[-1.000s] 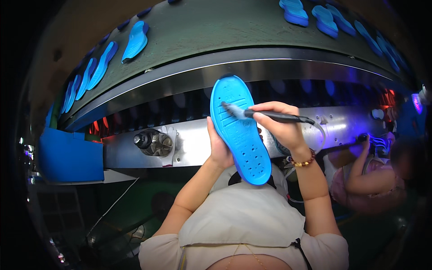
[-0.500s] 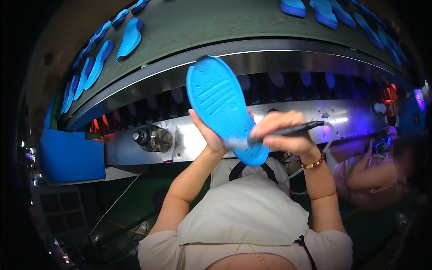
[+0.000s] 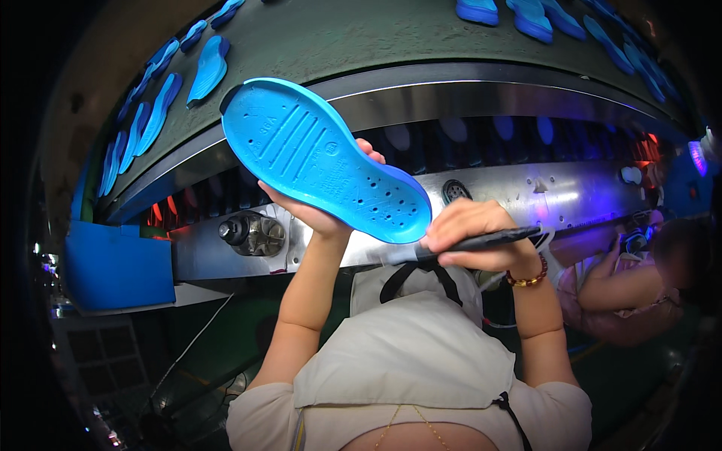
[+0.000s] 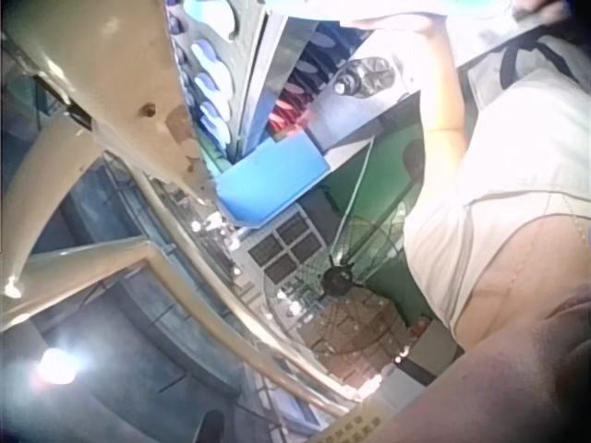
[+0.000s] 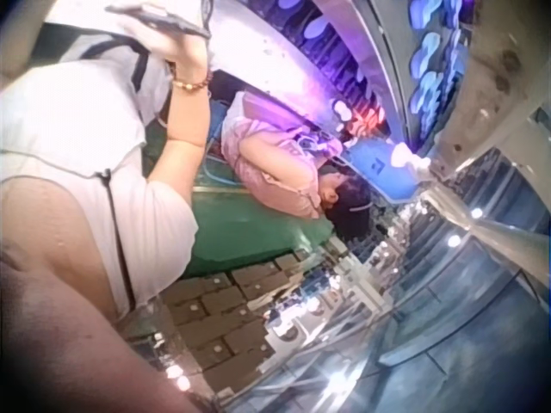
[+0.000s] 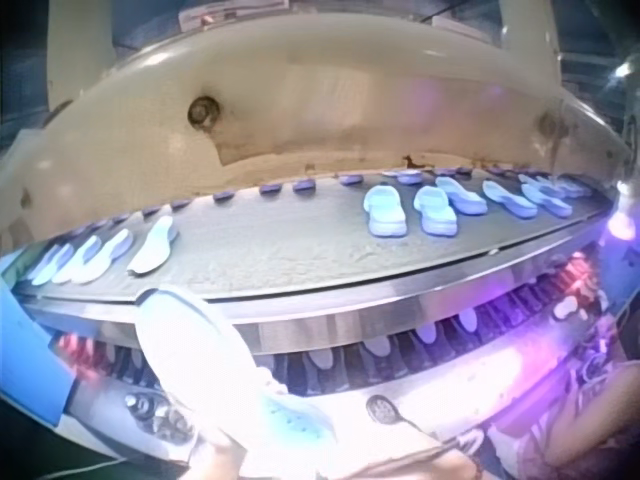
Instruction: The person repeatedly retrieves shoe soles from an overhead conveyor belt and applies liquid coating across their bottom surfaces and edges using a brush tool.
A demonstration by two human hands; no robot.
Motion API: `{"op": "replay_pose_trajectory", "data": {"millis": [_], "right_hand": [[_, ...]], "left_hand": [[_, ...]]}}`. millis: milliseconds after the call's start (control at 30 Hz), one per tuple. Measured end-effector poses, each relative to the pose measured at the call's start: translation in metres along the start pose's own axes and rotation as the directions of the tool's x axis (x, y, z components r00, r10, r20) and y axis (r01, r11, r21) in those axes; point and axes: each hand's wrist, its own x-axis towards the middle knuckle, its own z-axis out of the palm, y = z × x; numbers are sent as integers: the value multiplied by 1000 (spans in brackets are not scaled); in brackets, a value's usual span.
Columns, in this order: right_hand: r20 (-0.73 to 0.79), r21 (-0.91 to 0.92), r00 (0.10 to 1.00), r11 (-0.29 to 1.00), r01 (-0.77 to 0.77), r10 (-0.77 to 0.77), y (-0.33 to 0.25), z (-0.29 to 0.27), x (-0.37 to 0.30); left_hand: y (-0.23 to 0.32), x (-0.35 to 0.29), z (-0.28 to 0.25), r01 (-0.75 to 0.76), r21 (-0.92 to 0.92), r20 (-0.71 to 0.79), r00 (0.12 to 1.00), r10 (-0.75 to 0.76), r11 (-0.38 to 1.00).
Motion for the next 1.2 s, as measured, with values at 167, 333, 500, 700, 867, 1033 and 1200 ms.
{"op": "replay_pose_trajectory", "data": {"millis": [167, 333, 500, 700, 867, 1033, 1200], "right_hand": [[-295, 0, 943, 986, -164, 157, 17, -3, -9], [-136, 336, 980, 937, -94, 147, 22, 2, -19], [-360, 616, 834, 777, -125, 419, 25, 28, -17], [-202, 266, 899, 905, -331, 388, -6, 27, -15], [-167, -22, 970, 983, -183, 177, -6, 7, -4], [170, -6, 978, 993, -120, 119, -26, 8, -7], [136, -23, 985, 994, -107, 109, -24, -6, 0]], "left_hand": [[0, 8, 2, 6, 161, -49, 999, 2, 987], [9, 6, 6, 53, 166, 69, 996, -65, 985], [-15, -7, 23, 105, 131, 8, 994, -107, 986], [-6, -29, -19, 342, 162, 2, 938, -347, 926], [12, -14, -5, 598, 406, -85, 777, -623, 691], [23, -7, -1, 828, 260, -204, 550, -810, 497], [28, -4, 19, 899, 285, -196, 395, -898, 333]]}}
